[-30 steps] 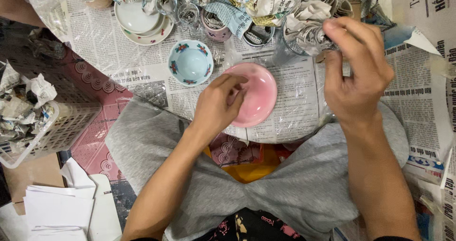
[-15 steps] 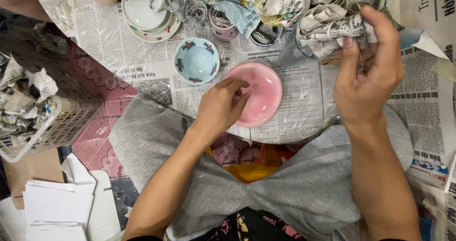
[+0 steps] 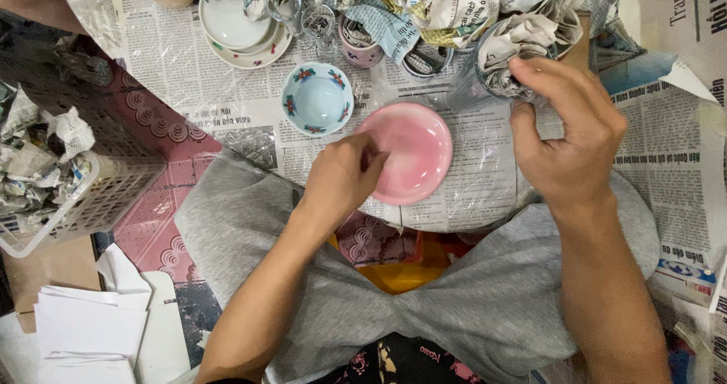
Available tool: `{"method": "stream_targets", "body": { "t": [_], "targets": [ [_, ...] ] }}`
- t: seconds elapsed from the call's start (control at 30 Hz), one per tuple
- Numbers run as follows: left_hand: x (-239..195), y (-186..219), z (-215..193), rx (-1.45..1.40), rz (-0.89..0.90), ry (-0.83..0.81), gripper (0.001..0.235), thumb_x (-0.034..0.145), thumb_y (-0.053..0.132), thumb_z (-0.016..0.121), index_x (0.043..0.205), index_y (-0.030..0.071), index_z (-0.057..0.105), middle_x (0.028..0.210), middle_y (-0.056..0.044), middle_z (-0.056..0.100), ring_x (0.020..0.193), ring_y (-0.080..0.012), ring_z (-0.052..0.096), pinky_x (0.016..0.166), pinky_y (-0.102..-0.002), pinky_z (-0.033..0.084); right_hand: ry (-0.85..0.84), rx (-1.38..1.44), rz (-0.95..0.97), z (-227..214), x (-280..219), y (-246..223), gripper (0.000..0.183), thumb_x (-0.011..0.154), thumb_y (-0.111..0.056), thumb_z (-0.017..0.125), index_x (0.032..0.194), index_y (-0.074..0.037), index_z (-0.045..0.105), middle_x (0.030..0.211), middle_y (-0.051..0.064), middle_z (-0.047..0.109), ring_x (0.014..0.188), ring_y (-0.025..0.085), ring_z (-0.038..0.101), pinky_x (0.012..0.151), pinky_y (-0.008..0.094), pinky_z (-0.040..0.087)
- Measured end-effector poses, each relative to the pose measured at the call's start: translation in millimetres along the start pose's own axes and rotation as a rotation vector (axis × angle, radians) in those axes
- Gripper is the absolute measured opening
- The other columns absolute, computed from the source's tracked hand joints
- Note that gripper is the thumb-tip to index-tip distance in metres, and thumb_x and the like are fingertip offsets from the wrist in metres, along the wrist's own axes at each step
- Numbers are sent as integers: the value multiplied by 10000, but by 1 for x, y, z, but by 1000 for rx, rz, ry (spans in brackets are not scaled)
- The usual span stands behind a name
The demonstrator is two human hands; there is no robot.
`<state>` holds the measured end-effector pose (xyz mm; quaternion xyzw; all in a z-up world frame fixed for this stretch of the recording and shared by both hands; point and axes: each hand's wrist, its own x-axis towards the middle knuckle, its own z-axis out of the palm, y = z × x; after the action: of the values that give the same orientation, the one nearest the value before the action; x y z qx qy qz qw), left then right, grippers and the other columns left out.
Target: The person unwraps several small ceramic bowls and plates from crumpled newspaper. They carefully remove the paper, inspect the items, and place them on a table covered with newspaper and plastic wrap.
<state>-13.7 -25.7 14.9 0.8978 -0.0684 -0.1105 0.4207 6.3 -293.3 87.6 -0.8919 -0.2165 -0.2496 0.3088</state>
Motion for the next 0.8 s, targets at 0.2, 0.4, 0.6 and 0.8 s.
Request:
{"method": "stream_targets", "body": {
  "t": [0.2, 0.4, 0.6, 0.8],
  "targets": [
    [-4, -16, -2, 227, -314, -200, 576, 958, 499, 652, 767, -38, 731, 763, -281, 707, 771, -446, 703, 766, -512, 567, -47, -96, -20, 7, 3, -7, 344, 943, 48, 748, 1285, 13, 727, 1249, 141, 680, 1195, 307, 601, 1059, 410, 486],
    [2, -33, 11, 153, -243, -181, 536, 944, 443, 655, 931, -92, 675, 802, -308, 694, 817, -460, 713, 774, -517, 581, -63, -136, 96, 13, -2, -11, 294, 992, 24, 766, 1281, -26, 774, 1169, 133, 547, 1163, 307, 483, 997, 410, 432],
    [5, -32, 11, -243, -396, -243, 383, 972, 255, 596, 1040, -118, 539, 736, -283, 739, 623, -325, 777, 590, -419, 629, -53, -170, 53, 17, -8, -6, 270, 1048, -10, 777, 1315, -46, 760, 1182, 90, 560, 1194, 267, 485, 1055, 378, 438],
    [8, -26, 5, -243, -315, -224, 369, 986, 240, 600, 1089, -101, 503, 821, -286, 721, 620, -293, 775, 548, -381, 607, 43, -176, -26, 17, -17, 1, 272, 994, -58, 794, 1259, -25, 746, 1245, 118, 596, 1224, 299, 465, 1052, 414, 424]
  ]
}}
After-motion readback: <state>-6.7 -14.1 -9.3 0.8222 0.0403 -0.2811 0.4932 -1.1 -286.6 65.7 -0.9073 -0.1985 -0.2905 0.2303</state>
